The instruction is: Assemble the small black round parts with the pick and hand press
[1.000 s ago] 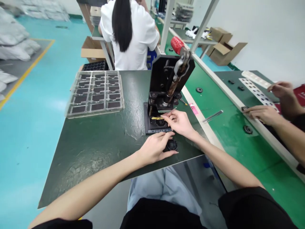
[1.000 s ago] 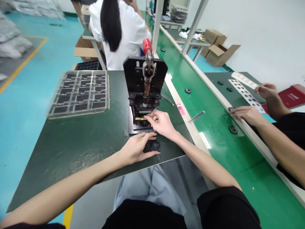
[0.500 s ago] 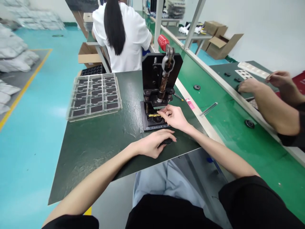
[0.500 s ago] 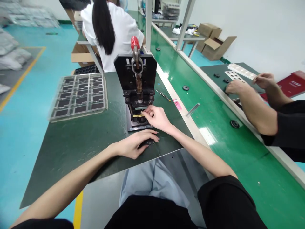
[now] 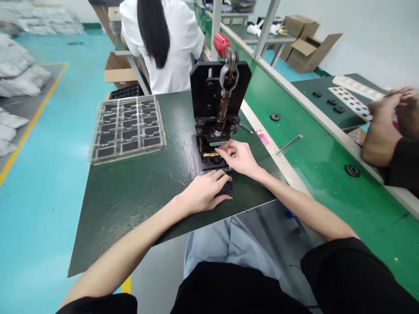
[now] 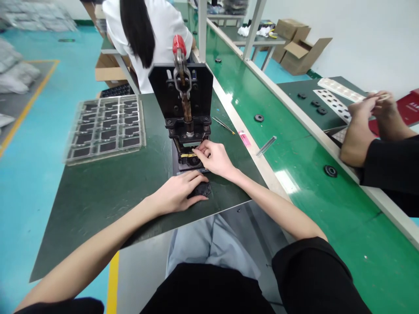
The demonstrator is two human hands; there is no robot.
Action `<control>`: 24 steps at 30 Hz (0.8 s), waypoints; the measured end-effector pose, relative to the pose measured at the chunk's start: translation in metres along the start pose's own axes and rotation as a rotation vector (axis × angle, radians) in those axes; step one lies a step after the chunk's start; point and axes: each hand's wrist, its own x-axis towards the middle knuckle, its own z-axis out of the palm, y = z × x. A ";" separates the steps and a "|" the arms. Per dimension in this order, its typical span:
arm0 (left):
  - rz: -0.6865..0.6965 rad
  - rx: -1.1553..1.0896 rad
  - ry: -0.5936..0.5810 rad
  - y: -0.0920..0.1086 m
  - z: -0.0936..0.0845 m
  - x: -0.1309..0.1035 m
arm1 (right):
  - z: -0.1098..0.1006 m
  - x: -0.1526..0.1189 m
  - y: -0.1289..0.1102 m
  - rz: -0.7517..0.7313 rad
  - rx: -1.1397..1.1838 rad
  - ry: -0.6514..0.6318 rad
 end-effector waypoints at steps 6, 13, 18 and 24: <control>0.150 -0.248 0.015 -0.010 -0.004 -0.002 | 0.000 0.000 0.001 0.012 -0.005 -0.015; -0.130 -0.178 0.277 0.016 0.023 0.001 | 0.000 0.000 0.002 -0.005 -0.034 -0.007; -0.194 -0.038 0.342 0.030 0.044 0.002 | 0.001 -0.002 0.003 -0.005 -0.033 -0.002; -0.087 -0.275 0.296 0.024 0.037 0.000 | 0.000 -0.003 0.002 -0.015 -0.025 -0.004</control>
